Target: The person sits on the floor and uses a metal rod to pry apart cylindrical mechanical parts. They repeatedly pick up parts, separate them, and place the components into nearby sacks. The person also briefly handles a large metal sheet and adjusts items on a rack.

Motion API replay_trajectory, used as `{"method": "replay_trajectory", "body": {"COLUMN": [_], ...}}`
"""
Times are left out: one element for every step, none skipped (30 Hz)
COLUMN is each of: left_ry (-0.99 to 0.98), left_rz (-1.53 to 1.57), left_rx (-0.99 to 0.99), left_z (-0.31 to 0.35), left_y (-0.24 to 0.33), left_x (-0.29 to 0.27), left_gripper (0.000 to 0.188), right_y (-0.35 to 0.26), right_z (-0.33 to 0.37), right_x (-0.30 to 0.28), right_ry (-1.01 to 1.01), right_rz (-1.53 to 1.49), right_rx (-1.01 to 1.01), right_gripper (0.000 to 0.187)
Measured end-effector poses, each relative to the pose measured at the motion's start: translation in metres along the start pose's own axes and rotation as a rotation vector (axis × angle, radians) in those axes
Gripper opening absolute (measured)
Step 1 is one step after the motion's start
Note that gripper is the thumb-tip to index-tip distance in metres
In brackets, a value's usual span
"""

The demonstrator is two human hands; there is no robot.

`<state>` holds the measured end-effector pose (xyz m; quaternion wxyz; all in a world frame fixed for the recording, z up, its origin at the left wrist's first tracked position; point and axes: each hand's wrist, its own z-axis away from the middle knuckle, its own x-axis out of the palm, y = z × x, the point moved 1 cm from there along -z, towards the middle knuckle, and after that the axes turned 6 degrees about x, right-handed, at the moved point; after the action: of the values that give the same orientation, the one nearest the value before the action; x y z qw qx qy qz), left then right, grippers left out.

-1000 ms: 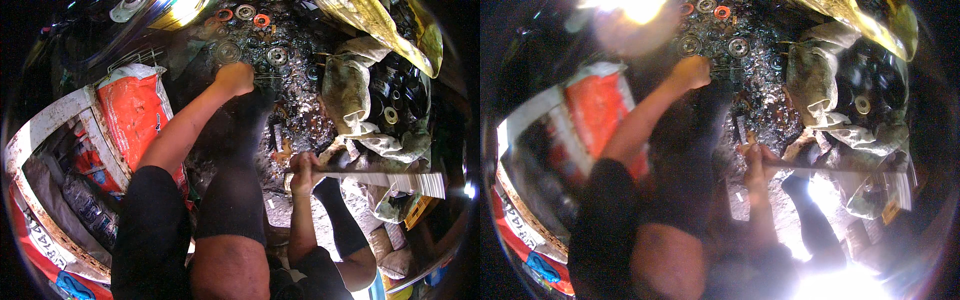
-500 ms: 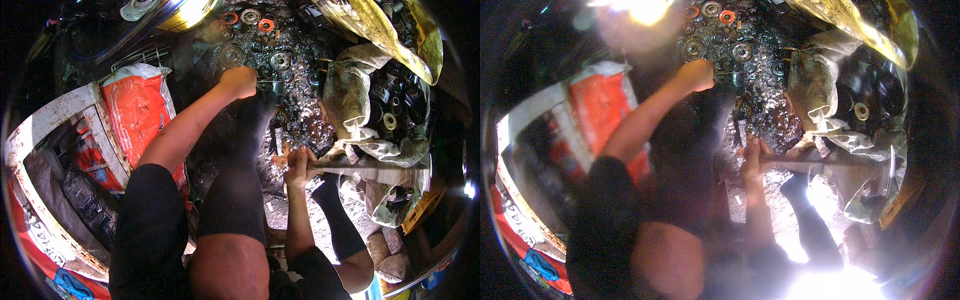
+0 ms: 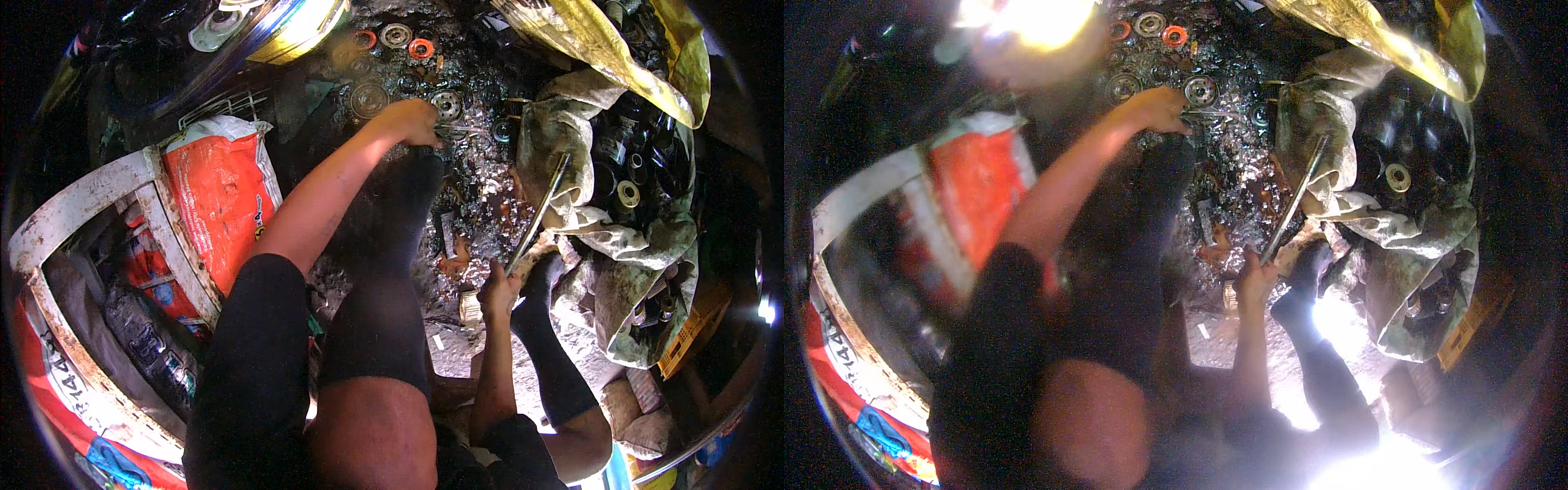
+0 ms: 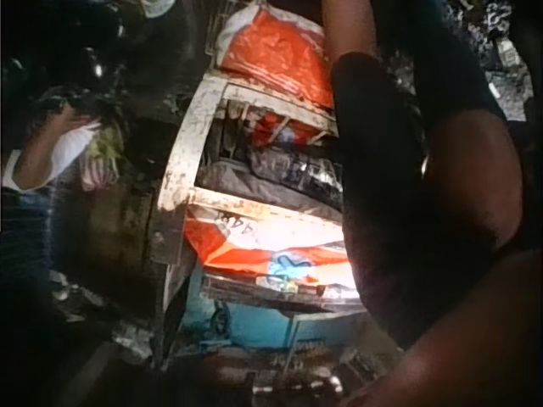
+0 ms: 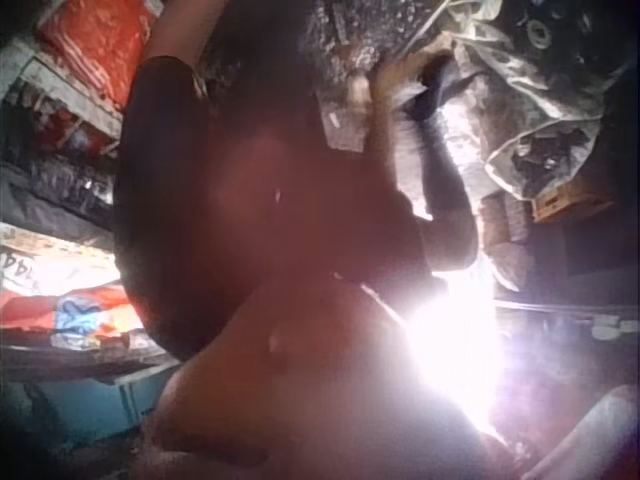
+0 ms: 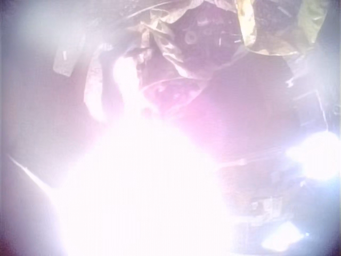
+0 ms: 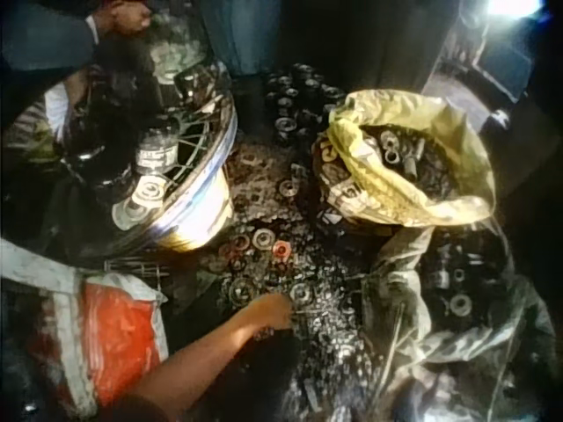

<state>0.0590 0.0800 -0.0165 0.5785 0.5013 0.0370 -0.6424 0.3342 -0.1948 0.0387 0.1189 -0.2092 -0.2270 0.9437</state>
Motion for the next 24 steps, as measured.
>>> {"method": "replay_trajectory", "body": {"left_ry": [-0.020,-0.040,-0.061,-0.126,-0.063,0.002,0.067,0.069,0.149,0.229,0.300,0.483,0.500,0.523,0.543,0.493,0.448,0.403,0.423,0.444,0.464,0.455,0.445,0.434], "left_rz": [0.002,-0.002,-0.005,0.089,0.105,0.120,0.132,0.109,0.140,0.171,0.206,0.253,0.218,0.180,0.144,0.132,0.118,0.104,0.100,0.099,0.098,0.088,0.076,0.063], "left_rx": [0.038,0.090,0.141,0.194,0.255,0.306,0.362,0.354,0.258,0.160,0.055,0.017,-0.016,-0.047,-0.082,-0.087,-0.093,-0.096,-0.098,-0.099,-0.100,-0.110,-0.120,-0.131], "left_z": [-0.001,-0.005,-0.004,-0.001,0.005,0.010,0.012,0.013,0.015,0.019,0.028,0.040,0.053,0.065,0.076,0.084,0.090,0.093,0.095,0.095,0.095,0.092,0.089,0.087], "left_y": [-0.005,-0.010,-0.010,-0.014,-0.024,-0.040,-0.049,-0.045,-0.044,-0.044,-0.043,-0.044,-0.040,-0.037,-0.031,-0.023,-0.015,-0.010,-0.008,-0.005,-0.004,-0.002,0.000,0.003], "left_x": [0.002,0.000,-0.004,-0.008,-0.004,0.005,0.008,0.009,0.008,0.007,0.010,0.010,0.017,0.024,0.031,0.037,0.040,0.042,0.044,0.046,0.048,0.049,0.047,0.044], "left_gripper": [0.053,0.053,0.054,0.055,0.056,0.056,0.057,0.056,0.057,0.057,0.058,0.054,0.050,0.046,0.043,0.040,0.037,0.035,0.034,0.033,0.032,0.032,0.031,0.030], "right_y": [0.003,0.009,0.015,0.024,0.038,0.053,0.068,0.072,0.076,0.079,0.075,0.067,0.060,0.064,0.063,0.062,0.057,0.049,0.046,0.043,0.045,0.045,0.043,0.032], "right_z": [0.001,0.002,0.001,-0.002,-0.008,-0.017,-0.025,-0.023,-0.022,-0.022,-0.015,-0.009,0.002,-0.001,0.000,0.002,0.007,0.012,0.012,0.013,0.010,0.008,0.008,0.014], "right_x": [-0.003,-0.007,-0.012,-0.018,-0.023,-0.023,-0.024,-0.022,-0.021,-0.017,-0.012,-0.004,0.000,0.003,0.006,0.007,0.011,0.015,0.018,0.019,0.020,0.020,0.020,0.025], "right_ry": [-0.008,0.049,0.023,-0.004,-0.043,-0.044,-0.038,-0.017,-0.032,-0.047,-0.075,-0.104,-0.129,-0.173,-0.203,-0.230,-0.260,-0.282,-0.280,-0.276,-0.249,-0.248,-0.246,-0.273], "right_rz": [0.013,0.058,0.092,0.128,0.165,0.187,0.207,0.229,0.171,0.108,0.080,0.053,0.031,-0.036,-0.061,-0.085,-0.108,-0.134,-0.126,-0.116,-0.074,-0.057,-0.041,-0.050], "right_rx": [0.005,0.088,0.034,-0.020,-0.076,-0.112,-0.148,-0.179,-0.167,-0.158,-0.119,-0.086,-0.044,-0.056,-0.062,-0.065,-0.067,-0.056,-0.056,-0.056,-0.068,-0.084,-0.099,-0.118], "right_gripper": [0.034,0.035,0.034,0.034,0.033,0.032,0.030,0.029,0.028,0.026,0.023,0.019,0.016,0.014,0.012,0.011,0.009,0.009,0.009,0.009,0.009,0.010,0.011,0.013]}}
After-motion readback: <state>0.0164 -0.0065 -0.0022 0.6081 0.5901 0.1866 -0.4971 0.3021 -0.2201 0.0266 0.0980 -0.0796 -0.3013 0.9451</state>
